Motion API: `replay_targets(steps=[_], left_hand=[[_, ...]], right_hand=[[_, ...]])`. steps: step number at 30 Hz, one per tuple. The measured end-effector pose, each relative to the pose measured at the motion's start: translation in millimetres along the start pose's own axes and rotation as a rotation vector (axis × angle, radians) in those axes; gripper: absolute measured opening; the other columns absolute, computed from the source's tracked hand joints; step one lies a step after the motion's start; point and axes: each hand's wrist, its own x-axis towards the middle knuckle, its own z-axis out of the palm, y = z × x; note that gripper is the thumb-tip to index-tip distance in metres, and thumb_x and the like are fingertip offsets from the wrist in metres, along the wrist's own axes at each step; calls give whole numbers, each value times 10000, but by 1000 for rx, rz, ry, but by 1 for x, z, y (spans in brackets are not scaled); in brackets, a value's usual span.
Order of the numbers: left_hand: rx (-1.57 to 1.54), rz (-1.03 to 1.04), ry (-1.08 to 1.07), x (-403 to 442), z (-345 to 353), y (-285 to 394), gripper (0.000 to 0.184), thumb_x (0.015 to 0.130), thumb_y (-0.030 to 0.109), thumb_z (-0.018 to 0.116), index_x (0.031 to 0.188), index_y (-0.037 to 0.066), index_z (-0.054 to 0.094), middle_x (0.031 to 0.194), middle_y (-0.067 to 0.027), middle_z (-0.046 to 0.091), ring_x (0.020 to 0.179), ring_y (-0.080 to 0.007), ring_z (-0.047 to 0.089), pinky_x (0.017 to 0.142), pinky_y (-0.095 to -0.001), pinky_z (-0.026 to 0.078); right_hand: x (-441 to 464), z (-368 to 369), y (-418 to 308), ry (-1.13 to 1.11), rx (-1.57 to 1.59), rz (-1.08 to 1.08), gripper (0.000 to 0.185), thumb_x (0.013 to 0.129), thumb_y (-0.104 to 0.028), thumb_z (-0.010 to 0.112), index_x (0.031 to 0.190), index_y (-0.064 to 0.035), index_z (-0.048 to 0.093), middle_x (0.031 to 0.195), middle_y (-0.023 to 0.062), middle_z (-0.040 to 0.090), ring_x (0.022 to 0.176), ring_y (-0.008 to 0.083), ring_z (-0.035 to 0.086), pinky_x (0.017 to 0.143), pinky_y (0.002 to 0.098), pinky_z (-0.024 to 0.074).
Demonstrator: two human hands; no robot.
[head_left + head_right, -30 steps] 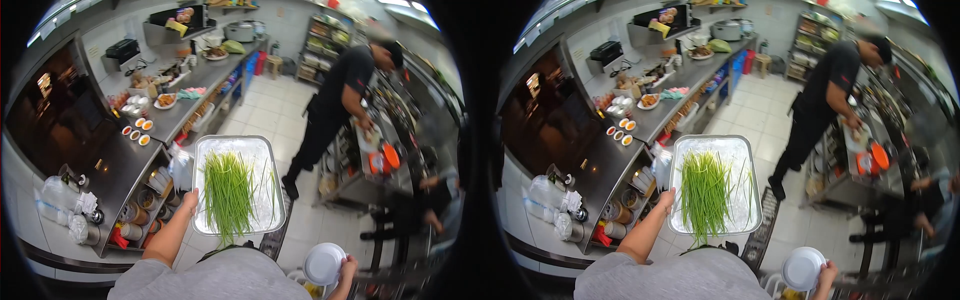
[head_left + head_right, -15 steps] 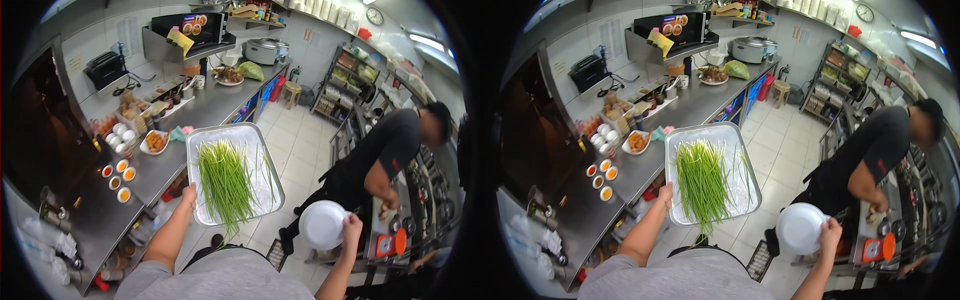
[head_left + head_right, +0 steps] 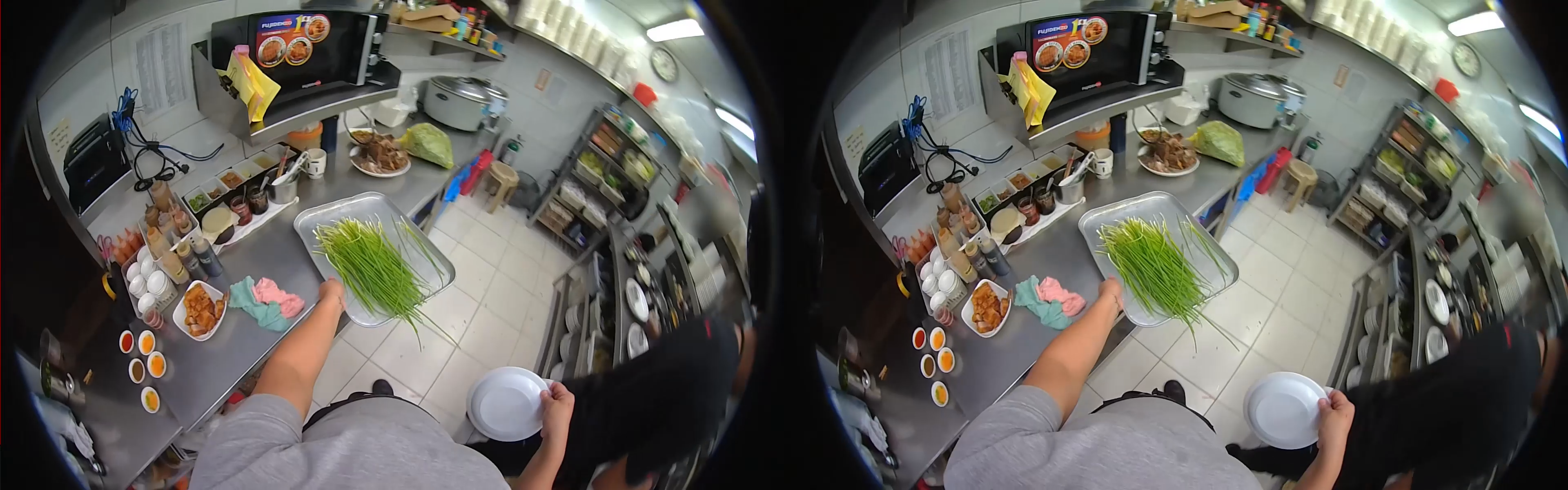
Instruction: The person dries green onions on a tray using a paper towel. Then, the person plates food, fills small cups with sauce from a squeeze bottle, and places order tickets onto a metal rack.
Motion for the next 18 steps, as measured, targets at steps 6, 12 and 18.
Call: replay_targets(steps=[6, 12, 18], left_hand=[[47, 400, -194, -85, 16, 42, 627, 893, 379, 614, 1349, 1, 412, 1375, -243, 429, 1268, -343, 436, 1005, -494, 385], [1262, 977, 529, -120, -114, 29, 576, 848, 314, 622, 1336, 60, 449, 1484, -204, 280, 1393, -343, 249, 1101, -589, 175], [1284, 1040, 371, -119, -178, 8, 494, 894, 306, 573, 1325, 85, 480, 1522, -129, 263, 1430, -306, 186, 1108, -599, 133]], right_hand=[[149, 119, -93, -422, -188, -196, 84, 811, 5, 599, 888, 35, 618, 708, -3, 546, 647, 97, 477, 584, 261, 397], [159, 299, -199, -911, -146, -627, 157, 802, 9, 611, 955, 23, 641, 799, 132, 633, 687, 208, 586, 653, 311, 478], [83, 517, -194, -838, 171, -1473, 255, 752, -48, 577, 1002, 2, 601, 937, 183, 629, 902, 363, 586, 786, 427, 469]])
